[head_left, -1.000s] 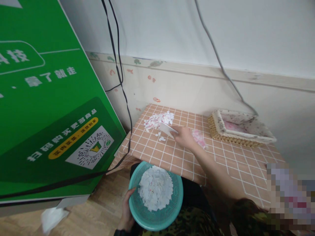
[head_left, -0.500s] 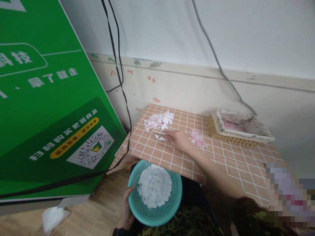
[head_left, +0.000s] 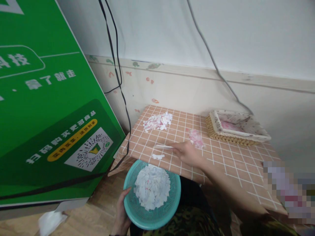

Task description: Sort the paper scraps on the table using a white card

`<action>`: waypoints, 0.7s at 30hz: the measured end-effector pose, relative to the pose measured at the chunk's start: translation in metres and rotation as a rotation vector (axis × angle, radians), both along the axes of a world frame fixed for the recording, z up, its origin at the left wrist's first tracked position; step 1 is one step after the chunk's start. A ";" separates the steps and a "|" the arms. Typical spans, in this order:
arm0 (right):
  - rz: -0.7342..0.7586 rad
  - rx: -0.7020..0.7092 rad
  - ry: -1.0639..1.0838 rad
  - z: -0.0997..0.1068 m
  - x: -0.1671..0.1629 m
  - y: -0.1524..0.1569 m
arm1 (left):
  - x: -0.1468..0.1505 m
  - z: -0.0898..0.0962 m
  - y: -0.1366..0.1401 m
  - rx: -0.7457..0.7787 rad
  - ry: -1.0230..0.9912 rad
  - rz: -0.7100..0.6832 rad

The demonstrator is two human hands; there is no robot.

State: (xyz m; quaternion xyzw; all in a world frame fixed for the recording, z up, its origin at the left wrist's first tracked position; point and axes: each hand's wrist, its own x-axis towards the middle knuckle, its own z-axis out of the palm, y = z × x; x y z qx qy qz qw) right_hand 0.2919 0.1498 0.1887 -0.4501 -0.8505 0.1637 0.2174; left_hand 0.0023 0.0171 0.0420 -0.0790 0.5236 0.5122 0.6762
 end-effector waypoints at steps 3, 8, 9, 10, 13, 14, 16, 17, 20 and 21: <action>-0.236 0.095 -0.057 0.009 0.023 0.037 | 0.000 0.000 0.000 0.001 -0.023 0.003; -0.361 0.107 -0.186 0.008 0.042 0.086 | 0.000 -0.005 0.001 -0.020 -0.027 0.025; -0.341 0.103 -0.178 0.006 0.043 0.090 | 0.000 -0.006 0.001 -0.021 -0.022 0.023; -0.322 0.100 -0.164 0.005 0.044 0.092 | 0.000 -0.007 0.001 -0.021 -0.015 0.018; -0.267 0.083 -0.115 0.003 0.046 0.093 | -0.001 -0.007 -0.001 -0.017 -0.011 -0.006; -0.251 0.073 -0.102 0.003 0.047 0.093 | -0.001 -0.008 -0.001 -0.015 -0.017 -0.011; -0.234 0.050 -0.082 0.004 0.050 0.093 | -0.002 -0.010 -0.002 -0.020 -0.028 -0.010; -0.229 0.039 -0.074 0.005 0.051 0.093 | -0.002 -0.011 -0.002 -0.025 -0.034 -0.009; -0.204 0.021 -0.034 0.006 0.053 0.094 | -0.002 -0.016 -0.003 -0.035 -0.046 -0.005; -0.189 0.022 -0.017 0.006 0.052 0.095 | -0.002 -0.017 -0.003 -0.033 -0.047 -0.004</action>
